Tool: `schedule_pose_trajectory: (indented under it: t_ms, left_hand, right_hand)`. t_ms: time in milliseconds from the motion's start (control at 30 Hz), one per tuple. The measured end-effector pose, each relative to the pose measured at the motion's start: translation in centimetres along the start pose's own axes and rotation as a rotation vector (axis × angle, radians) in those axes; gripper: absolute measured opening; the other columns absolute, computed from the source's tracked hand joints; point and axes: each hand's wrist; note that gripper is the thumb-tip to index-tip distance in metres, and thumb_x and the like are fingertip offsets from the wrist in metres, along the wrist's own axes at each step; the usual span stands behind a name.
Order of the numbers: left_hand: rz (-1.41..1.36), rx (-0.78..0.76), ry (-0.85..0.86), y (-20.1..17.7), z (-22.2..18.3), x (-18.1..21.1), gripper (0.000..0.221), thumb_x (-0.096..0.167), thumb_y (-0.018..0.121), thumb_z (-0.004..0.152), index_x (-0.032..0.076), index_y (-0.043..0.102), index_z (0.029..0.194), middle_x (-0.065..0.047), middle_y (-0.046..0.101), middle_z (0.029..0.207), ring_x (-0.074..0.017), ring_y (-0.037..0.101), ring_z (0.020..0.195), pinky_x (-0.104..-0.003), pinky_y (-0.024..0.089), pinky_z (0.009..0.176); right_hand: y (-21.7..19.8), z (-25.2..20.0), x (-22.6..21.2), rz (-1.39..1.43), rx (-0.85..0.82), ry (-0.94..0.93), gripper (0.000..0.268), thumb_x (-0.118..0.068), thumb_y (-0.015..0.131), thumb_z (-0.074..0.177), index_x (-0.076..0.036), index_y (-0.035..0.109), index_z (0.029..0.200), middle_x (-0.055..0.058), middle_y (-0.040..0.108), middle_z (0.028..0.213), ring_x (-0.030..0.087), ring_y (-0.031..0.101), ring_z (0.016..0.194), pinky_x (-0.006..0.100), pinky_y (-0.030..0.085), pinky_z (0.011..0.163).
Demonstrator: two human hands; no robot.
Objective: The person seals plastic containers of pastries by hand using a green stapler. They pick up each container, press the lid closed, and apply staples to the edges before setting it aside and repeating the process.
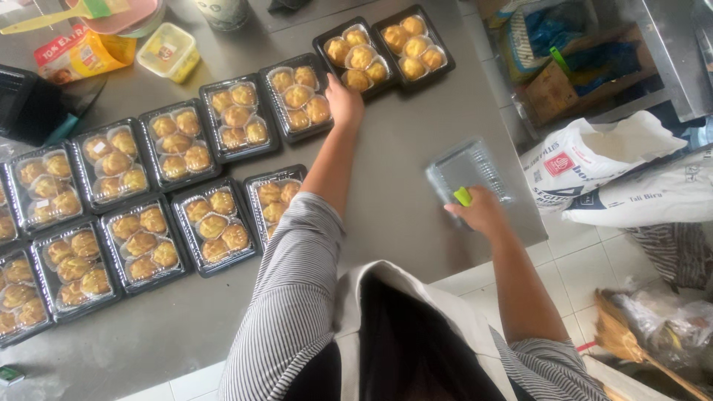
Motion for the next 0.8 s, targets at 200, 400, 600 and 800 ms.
schedule_pose_trajectory:
  t_ms: [200, 400, 600, 800]
  left_hand:
    - [0.004, -0.007, -0.092, 0.8, -1.0, -0.1, 0.078, 0.001, 0.059, 0.091, 0.016, 0.028, 0.160, -0.025, 0.046, 0.139, -0.0395, 0.056, 0.123, -0.042, 0.048, 0.104]
    - [-0.028, -0.070, -0.028, -1.3, -9.2, -0.8, 0.082, 0.002, 0.064, 0.090, 0.017, 0.025, 0.160, -0.024, 0.043, 0.138, -0.0404, 0.053, 0.124, -0.044, 0.047, 0.105]
    - [-0.053, -0.214, -0.039, -9.0, -23.6, -1.9, 0.075, 0.007, 0.064, 0.094, 0.022, 0.030, 0.159, -0.021, 0.048, 0.137, -0.0409, 0.057, 0.121, -0.047, 0.049, 0.101]
    - [-0.023, -0.400, -0.071, -17.7, -33.9, -2.7, 0.077, 0.010, 0.064, 0.094, 0.022, 0.029, 0.162, -0.023, 0.050, 0.134, -0.0406, 0.062, 0.115, -0.044, 0.051, 0.101]
  right_hand:
    - [-0.5, 1.5, 1.0, 0.202, -0.112, 0.166, 0.048, -0.039, 0.085, 0.080, -0.007, 0.068, 0.112, 0.011, 0.074, 0.091, 0.020, 0.070, 0.071, 0.037, 0.057, 0.066]
    - [0.7, 1.6, 2.3, 0.217, -0.128, 0.037, 0.032, -0.029, 0.083, 0.081, -0.011, 0.078, 0.107, 0.005, 0.074, 0.078, 0.016, 0.068, 0.066, 0.034, 0.055, 0.063]
    - [0.9, 1.4, 3.2, 0.259, -0.122, 0.020, 0.032, -0.032, 0.082, 0.086, -0.007, 0.077, 0.106, 0.012, 0.072, 0.078, 0.019, 0.063, 0.064, 0.038, 0.051, 0.061]
    - [2.7, 0.2, 2.9, -0.277, 0.309, -0.502, 0.039, -0.025, 0.082, 0.079, -0.002, 0.074, 0.109, 0.022, 0.072, 0.080, 0.040, 0.069, 0.072, 0.049, 0.055, 0.068]
Point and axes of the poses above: each hand's wrist, its own z-axis towards the middle knuckle, its own y-axis out of the palm, x = y × z
